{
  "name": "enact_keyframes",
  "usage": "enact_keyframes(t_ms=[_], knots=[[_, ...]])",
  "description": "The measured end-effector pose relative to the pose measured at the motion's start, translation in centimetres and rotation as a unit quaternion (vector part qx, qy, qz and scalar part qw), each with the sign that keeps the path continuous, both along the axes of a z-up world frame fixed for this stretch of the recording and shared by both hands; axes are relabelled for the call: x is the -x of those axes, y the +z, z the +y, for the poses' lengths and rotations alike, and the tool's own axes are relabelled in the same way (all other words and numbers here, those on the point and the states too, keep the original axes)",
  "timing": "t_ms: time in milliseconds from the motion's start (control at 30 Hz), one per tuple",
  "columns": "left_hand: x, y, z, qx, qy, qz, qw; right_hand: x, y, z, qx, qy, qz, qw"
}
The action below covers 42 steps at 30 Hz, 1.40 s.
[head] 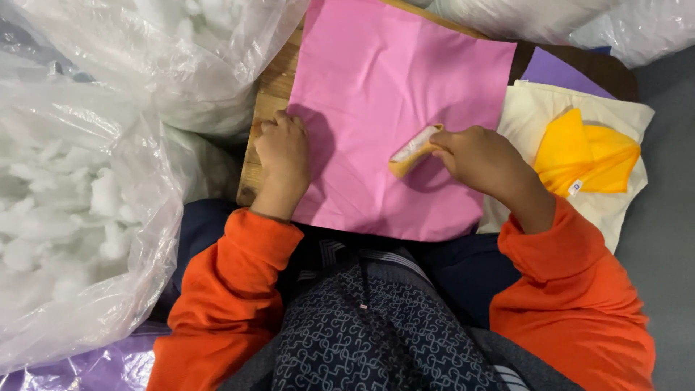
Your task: The person smooths a pink cloth bag on a wooden board using a lint roller. They then open the bag and fill it with white cotton stuffing from a nearby plastic bag, pressing the cotton inside to fill the space.
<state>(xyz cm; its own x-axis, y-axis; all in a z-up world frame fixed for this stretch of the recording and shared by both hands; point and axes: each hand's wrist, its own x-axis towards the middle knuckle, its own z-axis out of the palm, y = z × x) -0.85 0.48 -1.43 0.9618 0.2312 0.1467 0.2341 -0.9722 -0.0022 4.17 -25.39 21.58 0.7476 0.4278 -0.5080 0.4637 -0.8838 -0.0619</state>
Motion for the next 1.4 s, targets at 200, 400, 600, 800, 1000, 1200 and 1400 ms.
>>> enact_keyframes(t_ms=[200,400,600,800,1000,1200,1400], knots=[[-0.3,-0.1,0.4,0.018,-0.023,-0.002,1.000,-3.0,-3.9,3.2,-0.115,0.022,-0.080,0.990],[-1.1,3.2,0.8,0.114,-0.084,0.030,0.990,-10.8,-11.2,10.4,-0.241,0.089,-0.225,0.940],[-2.6,3.5,2.6,0.190,-0.011,0.004,0.982,-12.1,-11.1,10.0,-0.271,0.088,-0.184,0.941],[-2.4,0.1,2.9,0.246,-0.063,0.040,0.967,-2.2,-2.2,1.6,-0.182,0.002,-0.035,0.983],[-1.6,1.2,2.3,0.205,-0.044,0.017,0.978,1.7,0.0,-4.6,-0.040,-0.052,0.040,0.997],[-2.5,-1.8,1.9,0.065,-0.030,0.010,0.997,-1.2,-2.4,-0.9,-0.111,-0.001,-0.029,0.993],[-3.0,-0.5,2.7,0.063,0.038,0.137,0.988,-8.9,-8.6,6.7,-0.236,0.114,-0.132,0.956]])
